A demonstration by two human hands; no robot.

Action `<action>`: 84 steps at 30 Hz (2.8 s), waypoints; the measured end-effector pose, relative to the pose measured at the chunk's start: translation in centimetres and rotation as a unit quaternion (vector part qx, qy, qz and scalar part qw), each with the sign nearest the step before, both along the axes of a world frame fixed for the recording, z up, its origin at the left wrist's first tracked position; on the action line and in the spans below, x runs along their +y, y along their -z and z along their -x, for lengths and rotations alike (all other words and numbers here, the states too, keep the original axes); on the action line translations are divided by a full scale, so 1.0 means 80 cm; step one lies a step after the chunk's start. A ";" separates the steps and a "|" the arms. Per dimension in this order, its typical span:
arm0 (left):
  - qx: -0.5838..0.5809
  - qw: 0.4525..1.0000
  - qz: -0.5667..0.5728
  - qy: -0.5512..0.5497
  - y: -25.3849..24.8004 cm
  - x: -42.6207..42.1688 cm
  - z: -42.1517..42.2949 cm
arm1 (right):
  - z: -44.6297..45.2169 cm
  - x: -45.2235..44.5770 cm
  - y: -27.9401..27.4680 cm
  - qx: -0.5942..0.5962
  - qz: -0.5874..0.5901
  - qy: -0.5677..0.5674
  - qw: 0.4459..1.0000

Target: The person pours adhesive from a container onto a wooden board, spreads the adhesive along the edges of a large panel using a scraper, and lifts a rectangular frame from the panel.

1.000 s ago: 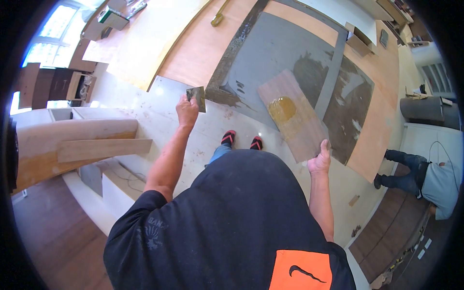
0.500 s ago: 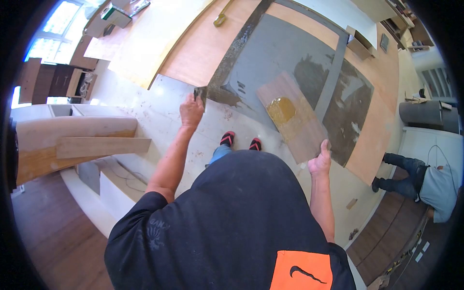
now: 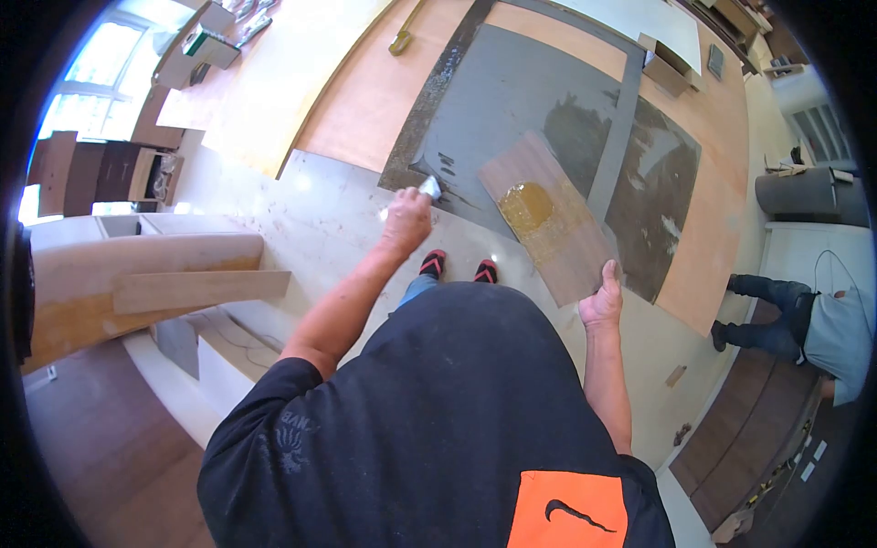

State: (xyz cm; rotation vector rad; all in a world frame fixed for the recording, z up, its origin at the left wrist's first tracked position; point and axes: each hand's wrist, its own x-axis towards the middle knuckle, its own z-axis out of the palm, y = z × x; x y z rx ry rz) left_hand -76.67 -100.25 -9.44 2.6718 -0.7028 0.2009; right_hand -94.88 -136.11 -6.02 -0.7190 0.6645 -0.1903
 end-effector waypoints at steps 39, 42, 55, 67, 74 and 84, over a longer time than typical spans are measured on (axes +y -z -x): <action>-0.026 0.963 0.039 0.265 -0.089 -0.058 0.044 | -0.109 -0.030 -0.006 0.020 0.037 -0.105 0.994; -0.013 0.964 0.026 0.263 -0.079 -0.047 0.043 | -0.112 -0.033 0.005 0.023 0.055 -0.090 0.994; -0.017 0.977 0.025 0.212 -0.029 -0.034 0.050 | -0.093 -0.082 -0.028 -0.016 0.022 0.015 1.000; 0.001 0.980 -0.006 0.201 0.004 -0.026 0.059 | -0.011 -0.080 -0.009 0.025 0.002 0.066 0.998; -0.059 0.989 0.020 0.136 -0.017 -0.004 0.034 | 0.017 -0.085 0.000 0.035 0.020 0.096 0.995; -0.023 0.991 -0.063 0.114 -0.011 -0.041 0.054 | 0.025 -0.077 -0.001 0.033 0.007 0.102 0.994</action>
